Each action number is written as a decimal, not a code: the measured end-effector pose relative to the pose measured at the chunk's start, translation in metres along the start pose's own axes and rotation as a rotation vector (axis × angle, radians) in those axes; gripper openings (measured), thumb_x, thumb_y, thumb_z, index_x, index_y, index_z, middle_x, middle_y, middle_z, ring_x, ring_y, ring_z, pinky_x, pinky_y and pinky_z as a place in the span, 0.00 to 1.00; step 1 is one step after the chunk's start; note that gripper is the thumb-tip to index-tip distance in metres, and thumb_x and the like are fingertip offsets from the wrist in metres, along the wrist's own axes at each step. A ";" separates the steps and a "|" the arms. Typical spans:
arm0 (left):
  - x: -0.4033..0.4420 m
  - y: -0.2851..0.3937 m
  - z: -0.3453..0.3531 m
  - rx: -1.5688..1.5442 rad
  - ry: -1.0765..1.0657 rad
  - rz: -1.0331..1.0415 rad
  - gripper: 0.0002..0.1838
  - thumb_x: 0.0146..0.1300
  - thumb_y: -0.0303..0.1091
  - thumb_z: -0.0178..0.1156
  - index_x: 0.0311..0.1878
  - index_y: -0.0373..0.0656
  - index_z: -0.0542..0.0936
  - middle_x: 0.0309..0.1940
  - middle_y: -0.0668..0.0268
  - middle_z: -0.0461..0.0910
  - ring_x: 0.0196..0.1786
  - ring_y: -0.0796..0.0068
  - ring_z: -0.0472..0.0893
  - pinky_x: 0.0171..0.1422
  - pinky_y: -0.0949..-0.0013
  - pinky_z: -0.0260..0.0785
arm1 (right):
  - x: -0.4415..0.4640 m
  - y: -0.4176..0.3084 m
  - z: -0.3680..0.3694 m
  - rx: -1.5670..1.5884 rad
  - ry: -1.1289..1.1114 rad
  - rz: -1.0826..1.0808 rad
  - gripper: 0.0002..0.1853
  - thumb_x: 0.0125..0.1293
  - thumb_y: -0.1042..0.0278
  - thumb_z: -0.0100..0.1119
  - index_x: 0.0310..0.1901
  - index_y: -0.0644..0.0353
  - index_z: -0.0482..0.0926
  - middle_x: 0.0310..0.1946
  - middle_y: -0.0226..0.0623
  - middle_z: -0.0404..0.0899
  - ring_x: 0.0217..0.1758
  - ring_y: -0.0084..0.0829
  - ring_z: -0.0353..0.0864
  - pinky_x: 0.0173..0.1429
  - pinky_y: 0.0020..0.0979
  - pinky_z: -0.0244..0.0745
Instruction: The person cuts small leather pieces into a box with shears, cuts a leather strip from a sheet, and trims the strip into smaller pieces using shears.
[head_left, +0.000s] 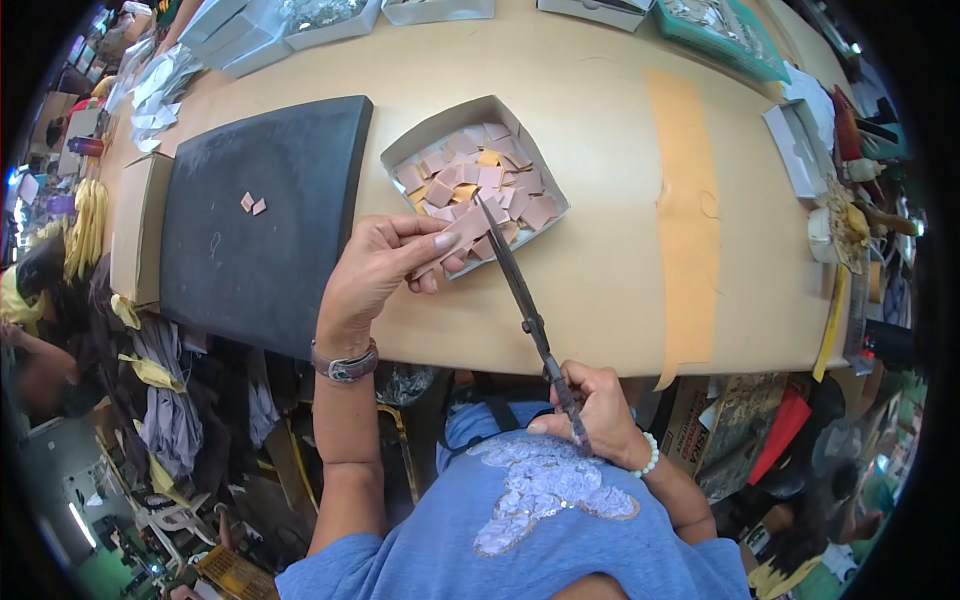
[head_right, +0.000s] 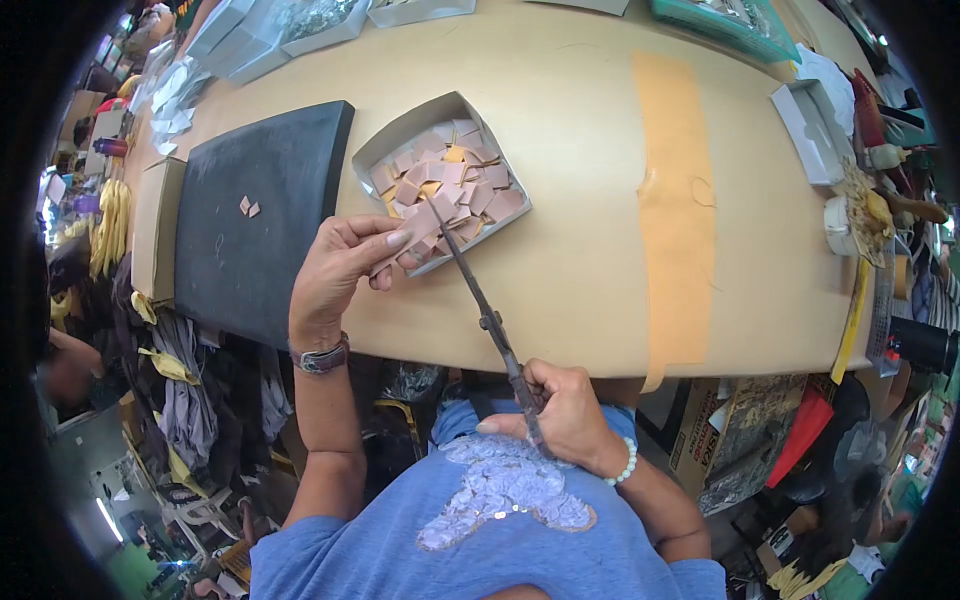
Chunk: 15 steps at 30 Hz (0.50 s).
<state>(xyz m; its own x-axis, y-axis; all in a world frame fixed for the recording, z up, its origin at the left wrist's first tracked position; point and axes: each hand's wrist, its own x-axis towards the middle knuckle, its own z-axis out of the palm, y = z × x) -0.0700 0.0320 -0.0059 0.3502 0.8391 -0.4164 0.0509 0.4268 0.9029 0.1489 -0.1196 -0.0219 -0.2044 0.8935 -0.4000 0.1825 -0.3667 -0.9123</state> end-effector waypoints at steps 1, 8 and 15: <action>0.001 0.000 0.002 -0.010 -0.001 -0.001 0.12 0.58 0.30 0.60 0.40 0.30 0.78 0.22 0.61 0.80 0.16 0.87 0.73 0.19 0.87 0.62 | 0.001 0.000 0.001 0.002 -0.010 -0.011 0.25 0.38 0.57 0.77 0.17 0.61 0.66 0.12 0.24 0.60 0.17 0.15 0.56 0.20 0.22 0.52; 0.002 -0.002 0.005 -0.085 -0.030 0.006 0.12 0.58 0.29 0.59 0.41 0.30 0.78 0.20 0.62 0.79 0.15 0.86 0.73 0.18 0.86 0.64 | 0.007 -0.005 0.005 -0.012 -0.010 -0.036 0.26 0.38 0.55 0.77 0.17 0.61 0.65 0.12 0.25 0.60 0.17 0.16 0.56 0.20 0.23 0.53; 0.001 0.001 0.002 -0.075 -0.060 0.018 0.12 0.58 0.30 0.59 0.41 0.30 0.78 0.21 0.62 0.80 0.16 0.86 0.73 0.19 0.85 0.64 | 0.009 -0.006 0.008 -0.028 0.007 -0.066 0.27 0.41 0.54 0.76 0.16 0.62 0.64 0.11 0.25 0.58 0.17 0.17 0.55 0.19 0.24 0.52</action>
<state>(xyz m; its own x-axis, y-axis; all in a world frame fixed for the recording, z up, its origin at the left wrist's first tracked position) -0.0676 0.0325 -0.0051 0.4056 0.8260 -0.3914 -0.0250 0.4381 0.8986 0.1386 -0.1113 -0.0203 -0.2101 0.9172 -0.3387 0.1962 -0.2998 -0.9336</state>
